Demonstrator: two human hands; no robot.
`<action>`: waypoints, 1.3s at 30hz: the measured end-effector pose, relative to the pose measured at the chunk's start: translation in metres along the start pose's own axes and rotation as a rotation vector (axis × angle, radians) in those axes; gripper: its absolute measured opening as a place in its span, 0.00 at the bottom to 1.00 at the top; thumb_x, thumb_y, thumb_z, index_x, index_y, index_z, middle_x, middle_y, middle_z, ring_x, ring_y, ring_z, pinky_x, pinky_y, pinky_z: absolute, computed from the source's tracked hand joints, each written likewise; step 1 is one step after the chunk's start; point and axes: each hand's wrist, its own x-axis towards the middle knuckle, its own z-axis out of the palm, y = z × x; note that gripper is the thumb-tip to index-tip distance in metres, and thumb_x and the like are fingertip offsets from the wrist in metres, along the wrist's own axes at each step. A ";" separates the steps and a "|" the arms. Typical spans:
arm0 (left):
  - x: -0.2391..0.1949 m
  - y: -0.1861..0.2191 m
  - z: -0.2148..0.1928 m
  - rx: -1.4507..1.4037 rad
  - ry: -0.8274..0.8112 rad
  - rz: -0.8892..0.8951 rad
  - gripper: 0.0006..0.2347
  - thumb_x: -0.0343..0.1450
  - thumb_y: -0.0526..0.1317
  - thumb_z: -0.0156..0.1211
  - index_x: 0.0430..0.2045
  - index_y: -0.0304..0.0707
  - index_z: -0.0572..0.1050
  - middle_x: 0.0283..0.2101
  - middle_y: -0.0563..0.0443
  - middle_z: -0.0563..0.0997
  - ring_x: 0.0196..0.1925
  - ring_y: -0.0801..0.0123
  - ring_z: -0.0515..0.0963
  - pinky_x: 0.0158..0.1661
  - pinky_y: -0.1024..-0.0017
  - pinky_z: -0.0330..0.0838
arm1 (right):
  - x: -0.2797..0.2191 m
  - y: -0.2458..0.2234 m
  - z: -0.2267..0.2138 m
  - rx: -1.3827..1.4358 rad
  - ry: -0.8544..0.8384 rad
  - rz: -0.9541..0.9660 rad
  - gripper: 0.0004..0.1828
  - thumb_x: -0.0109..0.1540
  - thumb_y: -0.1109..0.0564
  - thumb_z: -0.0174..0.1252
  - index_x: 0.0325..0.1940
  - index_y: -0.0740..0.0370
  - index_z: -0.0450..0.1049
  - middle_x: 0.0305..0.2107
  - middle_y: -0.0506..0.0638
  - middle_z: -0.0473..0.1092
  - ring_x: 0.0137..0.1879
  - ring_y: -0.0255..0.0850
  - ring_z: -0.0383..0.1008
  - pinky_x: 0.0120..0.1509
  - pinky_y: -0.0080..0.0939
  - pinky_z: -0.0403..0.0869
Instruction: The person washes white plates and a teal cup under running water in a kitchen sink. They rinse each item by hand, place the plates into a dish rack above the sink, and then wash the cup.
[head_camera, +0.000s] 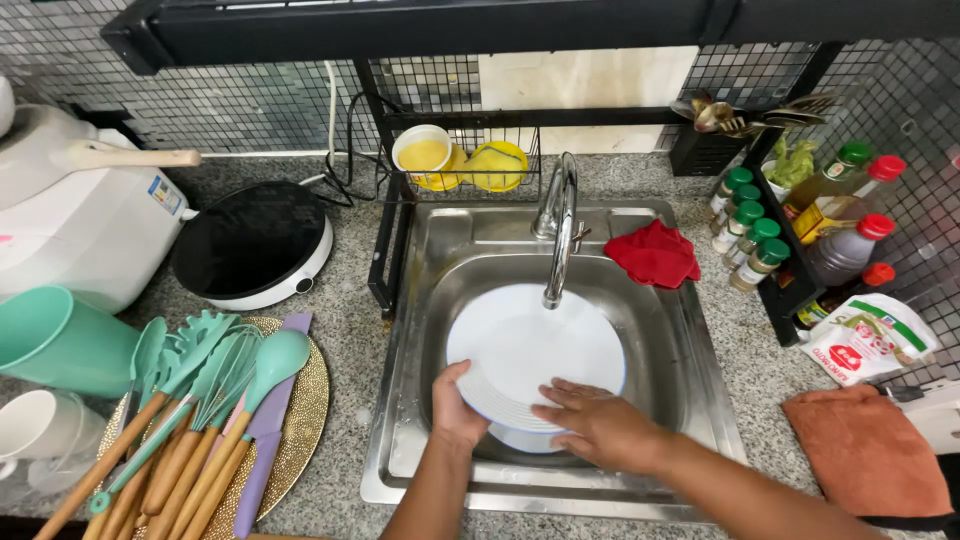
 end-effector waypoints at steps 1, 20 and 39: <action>-0.005 -0.003 0.003 -0.003 0.000 0.000 0.26 0.68 0.45 0.50 0.61 0.30 0.69 0.63 0.37 0.76 0.64 0.44 0.74 0.63 0.50 0.66 | 0.002 0.003 -0.010 -0.001 -0.002 -0.001 0.27 0.66 0.46 0.54 0.70 0.44 0.64 0.70 0.52 0.60 0.75 0.48 0.57 0.73 0.50 0.61; -0.028 -0.033 0.036 -0.028 -0.022 -0.016 0.27 0.70 0.53 0.54 0.62 0.38 0.70 0.62 0.41 0.76 0.64 0.48 0.74 0.64 0.54 0.65 | 0.101 0.007 -0.019 0.128 0.092 0.155 0.41 0.67 0.43 0.48 0.77 0.68 0.50 0.73 0.63 0.52 0.80 0.54 0.46 0.81 0.58 0.43; -0.021 -0.049 0.029 -0.027 -0.030 -0.067 0.30 0.69 0.55 0.56 0.63 0.36 0.70 0.63 0.40 0.76 0.65 0.47 0.74 0.63 0.52 0.66 | 0.099 0.034 0.038 -0.007 0.205 0.224 0.37 0.67 0.48 0.51 0.75 0.70 0.52 0.71 0.67 0.51 0.78 0.56 0.48 0.77 0.58 0.47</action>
